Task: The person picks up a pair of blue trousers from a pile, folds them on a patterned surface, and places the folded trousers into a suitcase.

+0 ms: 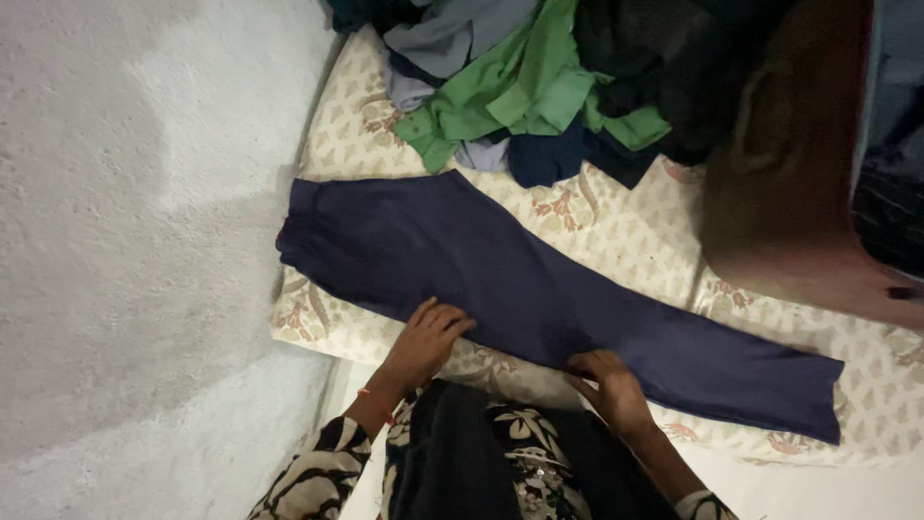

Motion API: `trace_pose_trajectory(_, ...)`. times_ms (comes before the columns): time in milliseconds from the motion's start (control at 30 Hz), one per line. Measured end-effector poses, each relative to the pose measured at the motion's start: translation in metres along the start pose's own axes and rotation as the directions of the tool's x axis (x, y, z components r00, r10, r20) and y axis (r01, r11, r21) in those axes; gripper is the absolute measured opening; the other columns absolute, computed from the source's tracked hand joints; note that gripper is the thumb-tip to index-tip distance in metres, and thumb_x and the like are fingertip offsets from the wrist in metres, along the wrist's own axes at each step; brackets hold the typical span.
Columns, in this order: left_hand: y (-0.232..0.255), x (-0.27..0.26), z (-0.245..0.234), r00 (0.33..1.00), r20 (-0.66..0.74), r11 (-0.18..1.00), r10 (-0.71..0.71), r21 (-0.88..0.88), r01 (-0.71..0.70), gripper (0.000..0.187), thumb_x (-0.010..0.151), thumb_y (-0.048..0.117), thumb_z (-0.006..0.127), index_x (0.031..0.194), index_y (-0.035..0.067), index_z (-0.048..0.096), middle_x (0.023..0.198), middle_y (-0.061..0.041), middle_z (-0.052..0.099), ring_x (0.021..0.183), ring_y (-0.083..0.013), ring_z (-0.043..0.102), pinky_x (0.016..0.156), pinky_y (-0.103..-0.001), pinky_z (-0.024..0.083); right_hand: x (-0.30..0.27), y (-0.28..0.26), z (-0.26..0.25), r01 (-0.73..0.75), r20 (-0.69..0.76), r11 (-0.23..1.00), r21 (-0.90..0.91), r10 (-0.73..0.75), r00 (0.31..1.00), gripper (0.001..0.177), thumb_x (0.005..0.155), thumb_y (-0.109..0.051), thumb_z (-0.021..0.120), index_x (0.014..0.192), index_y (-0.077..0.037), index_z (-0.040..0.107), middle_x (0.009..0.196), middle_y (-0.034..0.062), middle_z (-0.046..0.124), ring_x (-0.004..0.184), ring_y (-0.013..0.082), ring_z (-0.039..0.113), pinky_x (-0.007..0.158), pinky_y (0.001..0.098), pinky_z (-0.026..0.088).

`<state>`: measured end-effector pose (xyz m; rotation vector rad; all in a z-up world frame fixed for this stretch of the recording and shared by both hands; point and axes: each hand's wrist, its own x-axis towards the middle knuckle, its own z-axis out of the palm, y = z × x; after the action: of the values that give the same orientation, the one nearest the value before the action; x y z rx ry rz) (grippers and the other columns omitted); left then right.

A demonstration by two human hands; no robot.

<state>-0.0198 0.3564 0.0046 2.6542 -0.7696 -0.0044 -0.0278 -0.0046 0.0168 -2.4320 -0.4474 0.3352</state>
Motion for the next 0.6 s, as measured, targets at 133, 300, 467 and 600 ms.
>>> trace_pose_trajectory(133,-0.023,-0.018,-0.017,0.984,0.070,0.983,-0.163,0.099,0.156,0.062,0.079,-0.004,0.059,0.141,0.007,0.055,0.139,-0.012,0.055,0.137,-0.0296,0.046,0.124,-0.049,0.024,0.014,-0.020,0.007,0.076,-0.005,0.997,0.010,-0.076,0.997,0.023,0.083,-0.021,0.077,0.102,-0.009,0.075,0.096,0.0075,0.073,0.094,0.0279,0.067,0.083,0.0392,0.054)
trace_pose_trajectory(300,-0.049,-0.036,-0.032,0.984,-0.064,0.981,-0.168,0.083,0.173,0.049,0.086,0.001,0.060,0.135,0.004,0.057,0.133,-0.016,0.058,0.131,-0.0324,0.050,0.121,-0.049,0.031,0.052,-0.053,0.026,0.262,-0.002,0.965,0.023,-0.262,0.965,0.027,0.082,-0.022,0.078,0.105,-0.008,0.073,0.103,0.0086,0.071,0.097,0.0288,0.067,0.083,0.0395,0.055)
trace_pose_trajectory(467,-0.066,-0.042,-0.040,0.978,-0.038,0.977,-0.207,0.048,0.209,0.047,0.086,-0.002,0.058,0.133,0.002,0.061,0.130,-0.014,0.062,0.124,-0.0313,0.056,0.111,-0.043,0.040,0.084,-0.084,0.050,0.302,0.053,0.953,0.021,-0.303,0.952,0.032,0.084,-0.021,0.078,0.110,-0.005,0.070,0.104,0.0115,0.069,0.100,0.0314,0.066,0.086,0.0416,0.054)
trace_pose_trajectory(600,-0.087,-0.053,-0.050,0.990,0.017,0.988,-0.137,0.069,0.135,0.045,0.084,-0.002,0.058,0.127,0.004,0.065,0.126,-0.012,0.063,0.120,-0.0298,0.058,0.110,-0.045,0.041,0.090,-0.084,0.062,0.221,0.116,0.975,0.023,-0.222,0.968,0.021,0.085,-0.018,0.077,0.102,-0.007,0.072,0.102,0.0108,0.070,0.099,0.0318,0.067,0.084,0.0425,0.055)
